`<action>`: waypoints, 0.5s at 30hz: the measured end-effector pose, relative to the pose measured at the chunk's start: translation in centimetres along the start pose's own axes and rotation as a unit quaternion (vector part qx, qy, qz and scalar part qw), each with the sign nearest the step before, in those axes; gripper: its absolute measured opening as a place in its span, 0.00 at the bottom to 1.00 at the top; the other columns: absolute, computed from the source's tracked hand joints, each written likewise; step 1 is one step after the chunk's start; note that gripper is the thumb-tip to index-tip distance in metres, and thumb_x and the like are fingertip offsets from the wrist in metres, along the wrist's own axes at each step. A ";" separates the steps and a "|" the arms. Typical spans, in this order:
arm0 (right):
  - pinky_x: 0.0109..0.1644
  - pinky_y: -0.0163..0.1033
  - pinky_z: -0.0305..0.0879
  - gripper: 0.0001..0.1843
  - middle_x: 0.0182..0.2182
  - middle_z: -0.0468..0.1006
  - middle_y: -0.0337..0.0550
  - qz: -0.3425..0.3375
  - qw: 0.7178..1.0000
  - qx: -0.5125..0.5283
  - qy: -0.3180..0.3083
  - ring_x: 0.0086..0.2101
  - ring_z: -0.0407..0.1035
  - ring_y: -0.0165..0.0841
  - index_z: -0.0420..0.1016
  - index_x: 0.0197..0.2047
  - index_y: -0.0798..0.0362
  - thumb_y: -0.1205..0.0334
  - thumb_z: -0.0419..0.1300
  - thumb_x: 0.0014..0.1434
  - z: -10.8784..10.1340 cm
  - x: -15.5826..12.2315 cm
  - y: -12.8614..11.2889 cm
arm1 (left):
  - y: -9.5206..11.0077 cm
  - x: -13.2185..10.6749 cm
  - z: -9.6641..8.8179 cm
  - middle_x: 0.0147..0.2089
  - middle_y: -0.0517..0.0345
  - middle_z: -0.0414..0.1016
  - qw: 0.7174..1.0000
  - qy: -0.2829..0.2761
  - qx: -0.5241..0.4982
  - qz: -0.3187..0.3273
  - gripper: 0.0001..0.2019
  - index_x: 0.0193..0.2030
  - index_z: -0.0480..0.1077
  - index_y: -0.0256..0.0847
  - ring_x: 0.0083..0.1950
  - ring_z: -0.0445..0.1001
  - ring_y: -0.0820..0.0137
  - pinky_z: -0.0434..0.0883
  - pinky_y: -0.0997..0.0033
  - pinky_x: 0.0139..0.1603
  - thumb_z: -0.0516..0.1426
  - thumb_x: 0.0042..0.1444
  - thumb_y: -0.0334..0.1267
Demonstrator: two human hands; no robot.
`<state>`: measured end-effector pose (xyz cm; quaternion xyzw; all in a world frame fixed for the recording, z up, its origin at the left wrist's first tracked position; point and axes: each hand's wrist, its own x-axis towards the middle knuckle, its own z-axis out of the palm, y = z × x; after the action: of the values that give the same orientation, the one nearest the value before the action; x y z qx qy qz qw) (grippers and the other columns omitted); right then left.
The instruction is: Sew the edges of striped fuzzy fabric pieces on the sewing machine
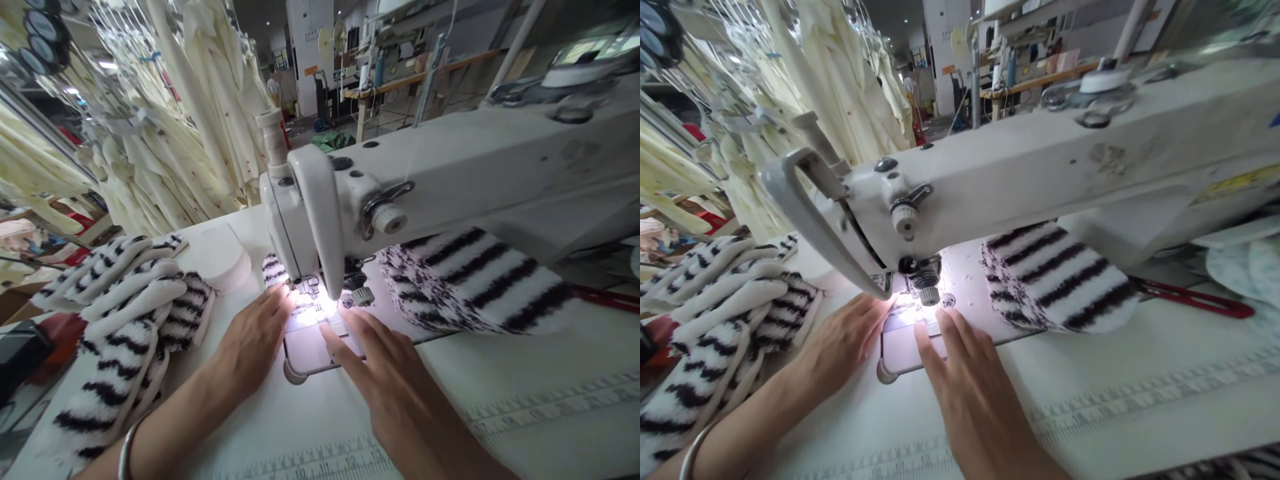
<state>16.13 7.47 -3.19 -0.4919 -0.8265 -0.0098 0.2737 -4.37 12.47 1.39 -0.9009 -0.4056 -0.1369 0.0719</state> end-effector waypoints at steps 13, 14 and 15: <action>0.54 0.48 0.58 0.33 0.53 0.64 0.51 -0.054 0.997 -0.003 0.046 0.54 0.59 0.41 0.64 0.56 0.54 0.86 0.40 0.53 0.3 -1.9 0.1 | 1.1 3.3 0.4 0.34 0.46 0.72 0.979 -0.120 0.078 -0.145 0.09 0.31 0.70 0.33 0.39 0.73 0.59 0.71 0.66 0.30 0.50 0.57 0.22; 0.53 0.48 0.58 0.30 0.52 0.65 0.52 -0.049 0.997 0.001 0.062 0.53 0.60 0.41 0.65 0.55 0.54 0.84 0.41 0.55 0.2 -1.8 -0.2 | 1.0 3.0 0.2 0.35 0.46 0.72 0.979 -0.117 0.073 -0.149 0.10 0.31 0.71 0.34 0.40 0.73 0.59 0.71 0.66 0.31 0.50 0.56 0.22; 0.52 0.48 0.59 0.25 0.50 0.66 0.52 -0.041 0.996 0.012 0.076 0.51 0.61 0.42 0.66 0.53 0.55 0.82 0.42 0.58 0.1 -1.7 -0.6 | 1.1 2.4 -0.1 0.35 0.47 0.72 0.979 -0.113 0.065 -0.154 0.10 0.31 0.71 0.34 0.39 0.73 0.60 0.71 0.67 0.32 0.51 0.56 0.21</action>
<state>16.22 5.85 -3.93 -0.4520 -0.8228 -0.0491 0.3410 -2.00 13.42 2.24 -0.8305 -0.5533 -0.0164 0.0621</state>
